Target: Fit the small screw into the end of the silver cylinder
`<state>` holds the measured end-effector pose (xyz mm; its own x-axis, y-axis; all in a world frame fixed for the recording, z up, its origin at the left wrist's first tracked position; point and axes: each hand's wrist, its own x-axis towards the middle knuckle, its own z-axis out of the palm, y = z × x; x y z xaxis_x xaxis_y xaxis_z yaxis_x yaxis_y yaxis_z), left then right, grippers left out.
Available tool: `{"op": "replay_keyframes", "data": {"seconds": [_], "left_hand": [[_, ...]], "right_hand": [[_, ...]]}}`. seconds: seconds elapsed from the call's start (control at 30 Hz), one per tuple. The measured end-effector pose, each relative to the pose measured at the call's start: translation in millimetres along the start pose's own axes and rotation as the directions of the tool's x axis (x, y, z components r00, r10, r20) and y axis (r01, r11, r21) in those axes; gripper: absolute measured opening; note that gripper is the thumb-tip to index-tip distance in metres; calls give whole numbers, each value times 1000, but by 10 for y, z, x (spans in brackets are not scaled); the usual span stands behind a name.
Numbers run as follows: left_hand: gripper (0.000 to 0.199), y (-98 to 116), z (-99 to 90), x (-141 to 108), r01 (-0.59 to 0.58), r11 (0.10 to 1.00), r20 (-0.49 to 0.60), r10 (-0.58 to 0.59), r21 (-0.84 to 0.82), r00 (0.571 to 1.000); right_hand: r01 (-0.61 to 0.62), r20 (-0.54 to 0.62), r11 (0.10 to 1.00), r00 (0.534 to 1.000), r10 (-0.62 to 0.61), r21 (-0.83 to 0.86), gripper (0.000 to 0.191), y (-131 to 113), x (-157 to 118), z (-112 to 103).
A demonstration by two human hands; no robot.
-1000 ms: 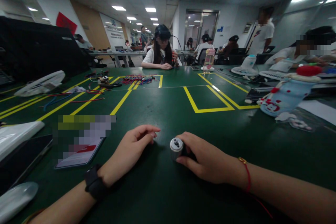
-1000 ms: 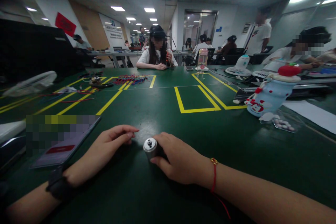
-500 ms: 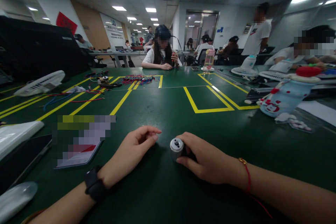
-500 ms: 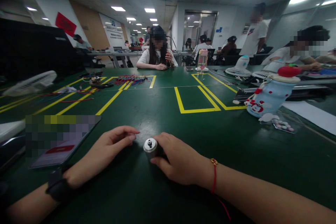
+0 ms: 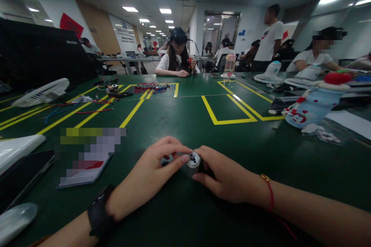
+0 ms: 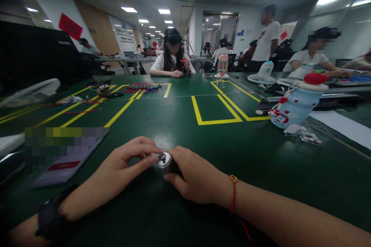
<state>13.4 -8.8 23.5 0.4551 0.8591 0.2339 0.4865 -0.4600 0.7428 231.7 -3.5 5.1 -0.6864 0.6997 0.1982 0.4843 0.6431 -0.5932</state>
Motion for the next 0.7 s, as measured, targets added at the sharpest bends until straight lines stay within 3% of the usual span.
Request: {"op": "replay_keyframes", "data": {"seconds": [0.47,0.7], "left_hand": [[15,83,28,63,25,999,-55,-27,-44,998],[15,-49,-75,10,64,995,-78,-70,-76,995]], "right_hand": [[-10,-6,1000,1000,10,5,20,-3,-11,9],[-24,14,1000,1000,24,10,21,-3,-9,-4]]}}
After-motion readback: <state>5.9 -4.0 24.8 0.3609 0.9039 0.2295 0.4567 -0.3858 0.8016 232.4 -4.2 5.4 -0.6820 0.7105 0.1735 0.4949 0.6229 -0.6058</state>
